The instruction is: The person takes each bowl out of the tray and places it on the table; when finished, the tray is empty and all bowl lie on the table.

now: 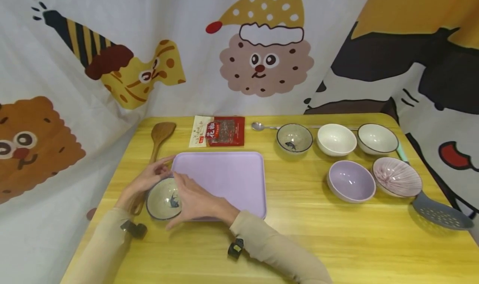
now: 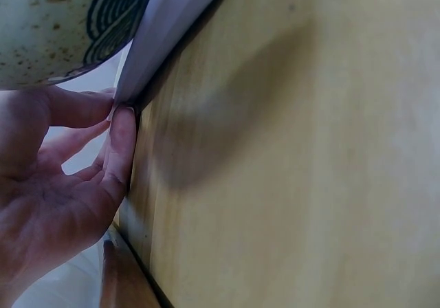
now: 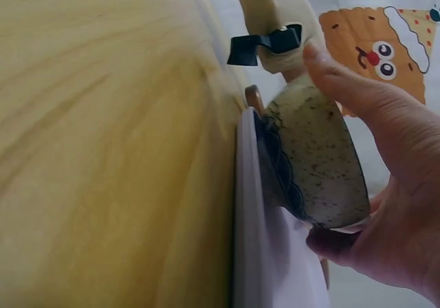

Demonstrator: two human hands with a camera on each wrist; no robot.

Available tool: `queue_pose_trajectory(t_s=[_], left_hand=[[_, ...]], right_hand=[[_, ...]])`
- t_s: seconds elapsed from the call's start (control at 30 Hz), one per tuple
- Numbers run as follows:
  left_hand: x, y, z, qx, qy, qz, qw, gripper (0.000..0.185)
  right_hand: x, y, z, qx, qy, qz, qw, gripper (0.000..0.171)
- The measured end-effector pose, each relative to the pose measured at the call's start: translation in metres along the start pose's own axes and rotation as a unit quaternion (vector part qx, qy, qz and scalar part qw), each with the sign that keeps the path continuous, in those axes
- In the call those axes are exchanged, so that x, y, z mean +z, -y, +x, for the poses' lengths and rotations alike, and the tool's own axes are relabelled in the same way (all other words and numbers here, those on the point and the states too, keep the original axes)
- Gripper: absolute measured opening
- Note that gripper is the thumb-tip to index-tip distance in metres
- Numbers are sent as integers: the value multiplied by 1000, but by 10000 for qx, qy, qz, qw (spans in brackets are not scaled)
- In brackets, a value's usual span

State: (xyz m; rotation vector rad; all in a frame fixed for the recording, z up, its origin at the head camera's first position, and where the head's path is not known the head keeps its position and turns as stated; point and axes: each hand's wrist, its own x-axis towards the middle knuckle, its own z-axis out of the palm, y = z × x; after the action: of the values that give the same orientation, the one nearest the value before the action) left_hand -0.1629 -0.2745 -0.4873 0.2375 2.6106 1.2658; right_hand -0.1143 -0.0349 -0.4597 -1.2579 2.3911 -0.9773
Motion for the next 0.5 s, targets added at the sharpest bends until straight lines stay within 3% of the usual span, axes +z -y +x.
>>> queue_pose_trajectory(t_s=[0.5], left_hand=[[1,-5,-1,-15,-54,-47,10000,55]], right_hand=[[6,-7,-8,-31,-837,576,9948,127]])
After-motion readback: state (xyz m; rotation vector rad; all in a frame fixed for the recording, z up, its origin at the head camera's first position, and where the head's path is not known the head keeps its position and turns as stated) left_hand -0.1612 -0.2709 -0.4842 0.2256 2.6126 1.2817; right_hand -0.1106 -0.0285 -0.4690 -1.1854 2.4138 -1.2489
